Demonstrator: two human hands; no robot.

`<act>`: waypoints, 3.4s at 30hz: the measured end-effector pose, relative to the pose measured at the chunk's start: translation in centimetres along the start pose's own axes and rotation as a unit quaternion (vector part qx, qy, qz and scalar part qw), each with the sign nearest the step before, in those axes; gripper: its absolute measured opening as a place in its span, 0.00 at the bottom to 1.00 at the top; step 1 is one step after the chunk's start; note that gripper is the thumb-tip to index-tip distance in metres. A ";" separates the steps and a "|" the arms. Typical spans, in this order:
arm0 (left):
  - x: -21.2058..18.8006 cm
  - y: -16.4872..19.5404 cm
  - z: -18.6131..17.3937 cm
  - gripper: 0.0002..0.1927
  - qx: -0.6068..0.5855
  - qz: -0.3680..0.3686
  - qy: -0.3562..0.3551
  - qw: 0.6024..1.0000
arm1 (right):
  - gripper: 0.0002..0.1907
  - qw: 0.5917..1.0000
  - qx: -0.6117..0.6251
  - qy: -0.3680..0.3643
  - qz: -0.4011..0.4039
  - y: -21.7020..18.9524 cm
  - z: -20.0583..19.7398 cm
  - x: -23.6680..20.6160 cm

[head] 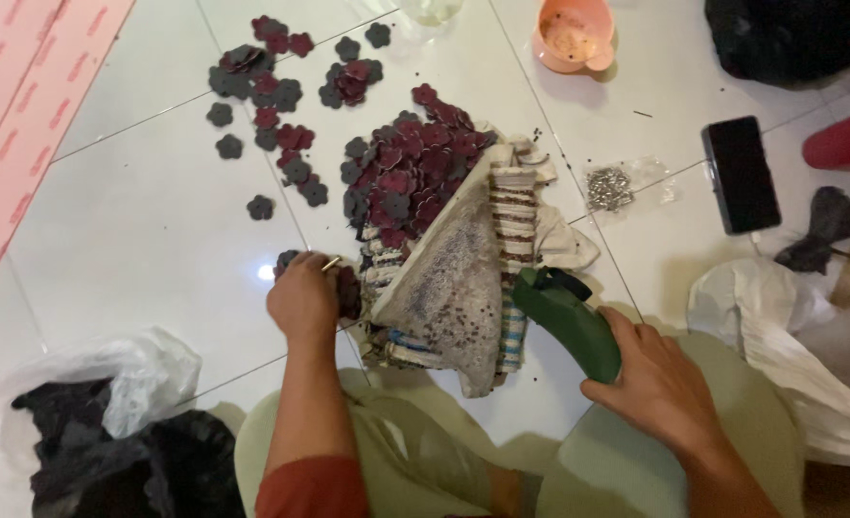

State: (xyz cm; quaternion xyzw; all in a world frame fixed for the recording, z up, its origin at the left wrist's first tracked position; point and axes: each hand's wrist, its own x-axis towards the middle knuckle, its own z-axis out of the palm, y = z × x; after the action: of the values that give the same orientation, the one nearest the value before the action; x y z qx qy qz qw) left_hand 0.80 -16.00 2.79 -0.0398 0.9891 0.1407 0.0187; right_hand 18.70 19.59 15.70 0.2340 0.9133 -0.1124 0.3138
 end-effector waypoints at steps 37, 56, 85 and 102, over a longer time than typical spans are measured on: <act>-0.9 9.9 1.2 0.16 -0.699 -0.126 -0.178 0.681 | 0.57 0.950 0.280 0.018 -0.135 2.9 3.9 7.5; -2.3 10.4 4.5 0.06 -0.761 0.006 -0.165 0.628 | 0.60 0.956 0.290 -0.052 -0.012 2.3 3.4 7.3; -3.7 12.2 -0.2 0.11 -0.408 0.168 -0.119 0.889 | 0.57 0.961 0.238 0.064 -0.124 0.9 3.5 6.0; -3.3 11.8 1.4 0.14 -0.420 0.182 -0.098 0.884 | 0.47 0.876 0.260 0.286 -0.290 -5.9 0.8 1.1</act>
State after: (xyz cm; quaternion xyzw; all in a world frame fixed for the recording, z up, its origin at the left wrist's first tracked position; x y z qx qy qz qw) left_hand 3.13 -4.05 4.84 0.1508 0.8202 0.5472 0.0713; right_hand 15.44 14.63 14.68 0.0538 0.9280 -0.3599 -0.0796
